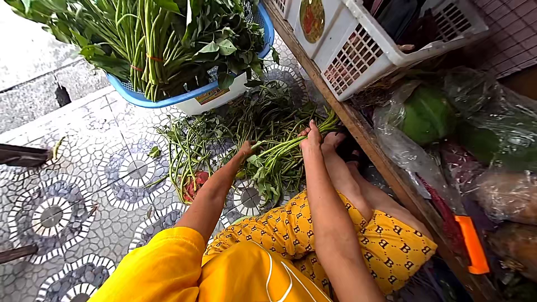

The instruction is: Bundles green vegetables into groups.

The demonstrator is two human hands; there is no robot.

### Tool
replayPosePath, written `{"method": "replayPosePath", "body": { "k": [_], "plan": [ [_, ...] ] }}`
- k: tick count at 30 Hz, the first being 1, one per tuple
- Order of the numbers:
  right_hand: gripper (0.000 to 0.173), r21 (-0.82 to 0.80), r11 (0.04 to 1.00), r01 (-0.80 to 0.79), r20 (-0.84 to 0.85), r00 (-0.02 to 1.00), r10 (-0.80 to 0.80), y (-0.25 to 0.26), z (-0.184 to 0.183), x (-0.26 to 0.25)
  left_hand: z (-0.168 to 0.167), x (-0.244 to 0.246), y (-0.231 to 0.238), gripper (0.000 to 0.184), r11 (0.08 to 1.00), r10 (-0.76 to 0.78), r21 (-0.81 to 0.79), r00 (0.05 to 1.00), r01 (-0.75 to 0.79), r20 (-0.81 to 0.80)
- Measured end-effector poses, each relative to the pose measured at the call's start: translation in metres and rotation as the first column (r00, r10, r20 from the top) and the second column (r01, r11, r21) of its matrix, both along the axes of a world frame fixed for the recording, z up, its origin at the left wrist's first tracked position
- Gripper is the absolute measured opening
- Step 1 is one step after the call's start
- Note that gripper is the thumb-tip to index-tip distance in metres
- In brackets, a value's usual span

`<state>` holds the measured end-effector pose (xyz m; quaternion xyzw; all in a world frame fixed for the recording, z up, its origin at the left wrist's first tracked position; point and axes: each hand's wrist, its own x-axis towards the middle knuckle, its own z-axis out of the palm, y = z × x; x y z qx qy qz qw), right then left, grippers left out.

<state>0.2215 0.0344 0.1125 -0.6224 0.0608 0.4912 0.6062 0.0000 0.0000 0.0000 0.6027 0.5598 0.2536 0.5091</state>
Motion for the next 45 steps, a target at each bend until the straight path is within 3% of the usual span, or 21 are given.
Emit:
{"method": "replayPosePath", "body": {
  "k": [1, 3, 5, 10, 12, 14, 17, 20, 24, 26, 28, 29, 30, 33, 35, 36, 39, 45],
  "plan": [
    [0.017, -0.020, 1.000, -0.011, 0.052, 0.999, 0.012, 0.000, 0.001, 0.000, -0.043, -0.004, 0.015, 0.035, 0.993, 0.112, -0.056, 0.991, -0.108, 0.074],
    [0.014, -0.016, 0.998, -0.054, 0.143, 0.988, 0.056, 0.000, 0.000, 0.000, -0.057, -0.004, 0.033, 0.029, 0.923, 0.342, -0.228, 0.934, -0.312, 0.106],
    [0.008, 0.017, 0.995, -0.100, 0.171, 0.981, 0.095, 0.001, -0.001, -0.003, -0.033, -0.008, 0.031, 0.027, 0.922, 0.369, -0.198, 0.909, -0.332, 0.195],
    [0.007, 0.015, 0.970, -0.243, 0.070, 0.968, 0.242, 0.003, -0.006, -0.015, 0.039, -0.034, -0.001, 0.019, 0.985, 0.150, 0.030, 0.922, -0.172, 0.357],
    [0.008, 0.007, 0.949, -0.315, 0.037, 0.948, 0.315, 0.003, -0.007, -0.019, 0.054, -0.037, -0.004, 0.015, 0.969, 0.180, 0.093, 0.915, -0.228, 0.361],
    [0.007, 0.018, 0.933, -0.359, 0.053, 0.932, 0.358, 0.002, -0.006, -0.020, 0.068, -0.042, -0.005, 0.023, 0.927, 0.259, 0.159, 0.886, -0.340, 0.384],
    [0.007, -0.021, 0.923, -0.385, 0.160, 0.910, 0.383, -0.012, 0.022, -0.019, 0.091, -0.055, 0.010, 0.039, 0.810, 0.439, 0.155, 0.760, -0.565, 0.479],
    [0.010, -0.120, 0.900, -0.419, 0.259, 0.862, 0.436, -0.036, 0.078, -0.021, 0.112, -0.085, 0.017, 0.040, 0.727, 0.550, 0.261, 0.767, -0.635, 0.332],
    [0.013, -0.116, 0.915, -0.386, 0.293, 0.867, 0.403, -0.046, 0.071, -0.019, 0.108, -0.126, 0.004, 0.038, 0.773, 0.601, 0.297, 0.797, -0.560, -0.062],
    [0.012, -0.110, 0.936, -0.335, 0.265, 0.897, 0.353, -0.037, 0.062, -0.020, 0.084, -0.133, 0.003, 0.038, 0.774, 0.632, 0.300, 0.706, -0.557, -0.319],
    [0.012, -0.063, 0.957, -0.282, 0.245, 0.926, 0.288, -0.021, 0.035, -0.018, 0.054, -0.123, 0.010, 0.057, 0.816, 0.555, 0.245, 0.590, -0.524, -0.586],
    [0.011, -0.031, 0.977, -0.209, 0.244, 0.947, 0.210, -0.008, 0.011, -0.016, 0.041, -0.108, 0.014, 0.066, 0.853, 0.487, 0.222, 0.570, -0.472, -0.662],
    [0.010, -0.019, 0.985, -0.173, 0.237, 0.956, 0.173, 0.000, -0.004, -0.014, 0.030, -0.088, 0.016, 0.063, 0.895, 0.419, 0.212, 0.579, -0.392, -0.699],
    [0.009, -0.031, 0.985, -0.168, 0.206, 0.964, 0.170, 0.003, -0.007, -0.011, 0.005, -0.016, 0.023, 0.035, 1.000, 0.009, 0.019, 0.709, 0.007, -0.705],
    [0.010, -0.038, 0.983, -0.182, 0.194, 0.963, 0.186, -0.002, -0.003, -0.012, -0.018, 0.020, 0.029, 0.036, 0.965, -0.263, -0.187, 0.689, 0.184, -0.675],
    [0.011, -0.041, 0.979, -0.199, 0.192, 0.960, 0.203, -0.006, 0.000, -0.012, -0.032, 0.030, 0.033, 0.042, 0.947, -0.312, -0.262, 0.706, 0.183, -0.636],
    [0.011, -0.035, 0.982, -0.183, 0.170, 0.968, 0.186, -0.006, -0.004, -0.014, -0.064, 0.037, 0.034, 0.057, 0.918, -0.337, -0.380, 0.720, 0.109, -0.607],
    [0.013, -0.057, 0.975, -0.213, 0.143, 0.965, 0.219, 0.007, -0.008, -0.015, -0.042, 0.037, 0.040, 0.036, 0.954, -0.255, -0.290, 0.717, 0.077, -0.649]
  ]
}}
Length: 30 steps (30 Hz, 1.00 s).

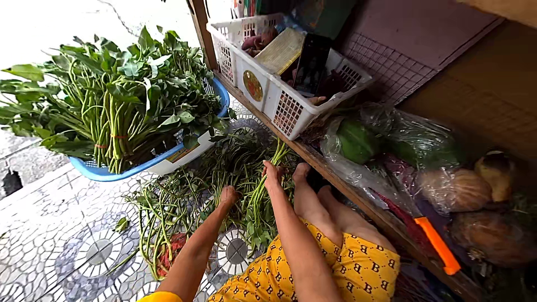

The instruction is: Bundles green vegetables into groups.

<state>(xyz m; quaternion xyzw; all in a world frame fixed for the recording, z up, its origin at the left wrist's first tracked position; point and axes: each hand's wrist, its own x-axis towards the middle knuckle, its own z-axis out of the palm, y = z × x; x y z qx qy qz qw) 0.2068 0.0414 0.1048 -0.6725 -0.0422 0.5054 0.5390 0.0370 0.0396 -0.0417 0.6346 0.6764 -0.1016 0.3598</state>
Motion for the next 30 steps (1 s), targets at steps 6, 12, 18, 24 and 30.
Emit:
{"method": "replayPosePath", "body": {
  "k": [6, 12, 18, 24, 30],
  "plan": [
    [0.012, 0.020, 0.995, -0.095, -0.014, 0.995, 0.095, 0.000, 0.002, -0.008, 0.070, -0.035, 0.006, 0.032, 0.933, -0.221, 0.330, 0.954, 0.145, 0.204],
    [0.013, 0.031, 0.994, -0.106, -0.082, 0.991, 0.108, -0.001, 0.006, -0.003, 0.154, -0.052, 0.024, 0.035, 0.803, -0.351, 0.569, 0.912, 0.176, 0.214],
    [0.014, -0.007, 0.988, -0.155, 0.015, 0.988, 0.155, -0.003, 0.004, 0.005, 0.206, -0.071, 0.033, 0.026, 0.526, -0.533, 0.766, 0.845, 0.369, -0.041],
    [0.014, 0.075, 0.985, -0.156, -0.041, 0.986, 0.159, -0.006, 0.006, 0.001, 0.273, -0.053, 0.051, 0.023, 0.368, -0.444, 0.915, 0.833, -0.168, 0.331],
    [0.015, 0.117, 0.973, -0.199, -0.066, 0.976, 0.207, -0.009, 0.007, 0.003, 0.335, -0.052, 0.058, 0.030, 0.394, -0.339, 0.830, 0.777, -0.395, 0.530]
  ]
}}
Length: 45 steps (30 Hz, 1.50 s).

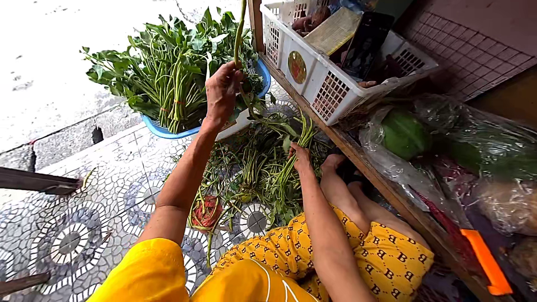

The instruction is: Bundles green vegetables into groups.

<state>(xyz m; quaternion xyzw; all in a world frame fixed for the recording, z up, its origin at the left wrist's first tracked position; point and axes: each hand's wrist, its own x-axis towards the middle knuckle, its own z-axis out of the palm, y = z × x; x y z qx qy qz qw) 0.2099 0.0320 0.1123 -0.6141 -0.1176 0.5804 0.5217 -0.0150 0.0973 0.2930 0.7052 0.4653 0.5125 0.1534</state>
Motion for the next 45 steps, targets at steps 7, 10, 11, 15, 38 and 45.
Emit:
{"method": "replayPosePath", "body": {
  "k": [7, 10, 11, 15, 38, 45],
  "plan": [
    [0.014, 0.031, 0.992, -0.119, 0.032, 0.993, 0.118, 0.001, 0.003, -0.001, -0.029, -0.009, 0.021, 0.028, 0.925, -0.073, -0.377, 0.994, 0.038, -0.079],
    [0.014, 0.111, 0.956, -0.273, 0.057, 0.962, 0.268, 0.003, 0.004, -0.006, -0.049, 0.001, 0.017, 0.028, 0.880, -0.114, -0.470, 0.991, 0.064, -0.077],
    [0.014, 0.176, 0.927, -0.332, 0.060, 0.943, 0.327, 0.003, 0.003, -0.009, -0.057, 0.007, 0.014, 0.028, 0.860, -0.133, -0.503, 0.989, 0.082, -0.065],
    [0.029, 0.441, 0.758, -0.481, 0.133, 0.870, 0.475, -0.033, 0.049, -0.022, -0.087, 0.042, 0.005, 0.029, 0.796, -0.167, -0.584, 0.985, 0.157, 0.038],
    [0.014, 0.182, 0.972, -0.149, -0.107, 0.980, 0.170, 0.005, -0.006, 0.001, -0.185, -0.029, -0.067, 0.021, 0.264, -0.340, -0.769, 0.802, 0.582, 0.491],
    [0.014, 0.179, 0.961, -0.211, -0.040, 0.974, 0.222, 0.005, 0.000, -0.002, -0.188, -0.025, -0.066, 0.016, 0.264, -0.335, -0.786, 0.818, 0.559, 0.468]
  ]
}}
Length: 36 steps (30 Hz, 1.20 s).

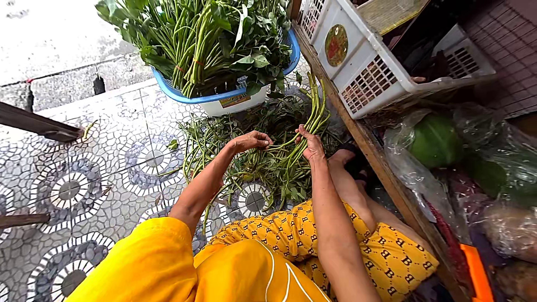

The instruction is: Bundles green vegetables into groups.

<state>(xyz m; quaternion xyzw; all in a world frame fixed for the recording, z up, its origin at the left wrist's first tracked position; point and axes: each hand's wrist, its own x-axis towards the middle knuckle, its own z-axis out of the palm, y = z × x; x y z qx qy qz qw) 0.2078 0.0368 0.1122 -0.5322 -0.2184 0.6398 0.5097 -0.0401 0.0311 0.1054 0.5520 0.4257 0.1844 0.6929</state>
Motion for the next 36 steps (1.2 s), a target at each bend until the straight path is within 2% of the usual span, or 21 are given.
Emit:
{"method": "replayPosePath", "body": {
  "k": [4, 9, 13, 19, 21, 24, 26, 28, 32, 36],
  "plan": [
    [0.017, 0.041, 0.999, -0.032, 0.055, 0.998, 0.029, 0.001, -0.005, 0.004, 0.003, -0.007, 0.008, 0.024, 0.999, 0.034, 0.022, 0.999, -0.035, 0.035],
    [0.013, 0.048, 0.998, 0.031, 0.061, 0.998, -0.034, 0.000, -0.003, 0.003, 0.004, -0.023, 0.005, 0.038, 0.999, -0.047, -0.025, 0.998, 0.046, -0.028],
    [0.012, -0.008, 0.993, 0.115, 0.068, 0.991, -0.114, -0.001, -0.004, 0.003, -0.012, -0.032, -0.011, 0.026, 0.979, 0.117, -0.166, 0.993, -0.117, -0.010],
    [0.016, -0.043, 0.991, 0.129, 0.058, 0.990, -0.127, 0.000, -0.009, 0.000, -0.035, -0.032, -0.020, 0.024, 0.912, 0.297, -0.309, 0.954, -0.270, 0.042],
    [0.017, -0.055, 0.991, 0.123, 0.068, 0.990, -0.120, 0.000, -0.008, -0.001, -0.038, -0.025, -0.019, 0.023, 0.924, 0.293, -0.242, 0.955, -0.295, -0.048],
    [0.017, -0.057, 0.994, 0.094, 0.070, 0.993, -0.090, -0.001, -0.007, -0.003, -0.039, -0.008, -0.016, 0.038, 0.983, 0.184, 0.018, 0.966, -0.184, -0.182],
    [0.018, -0.064, 0.994, 0.087, 0.062, 0.995, -0.083, -0.002, -0.009, -0.005, -0.037, 0.009, -0.018, 0.037, 0.971, 0.191, 0.174, 0.969, -0.163, -0.159],
    [0.020, -0.081, 0.993, 0.082, 0.064, 0.995, -0.076, -0.002, -0.007, -0.006, -0.029, 0.025, -0.023, 0.034, 0.947, 0.214, 0.265, 0.971, -0.179, -0.107],
    [0.018, -0.061, 0.995, 0.077, -0.004, 0.997, -0.077, -0.005, -0.009, -0.008, -0.017, 0.057, -0.025, 0.027, 0.929, 0.244, 0.302, 0.968, -0.213, -0.067],
    [0.016, -0.037, 0.983, 0.180, -0.102, 0.978, -0.182, -0.005, -0.009, -0.008, -0.004, 0.059, -0.027, 0.028, 0.915, 0.321, 0.284, 0.943, -0.285, -0.084]
  ]
}}
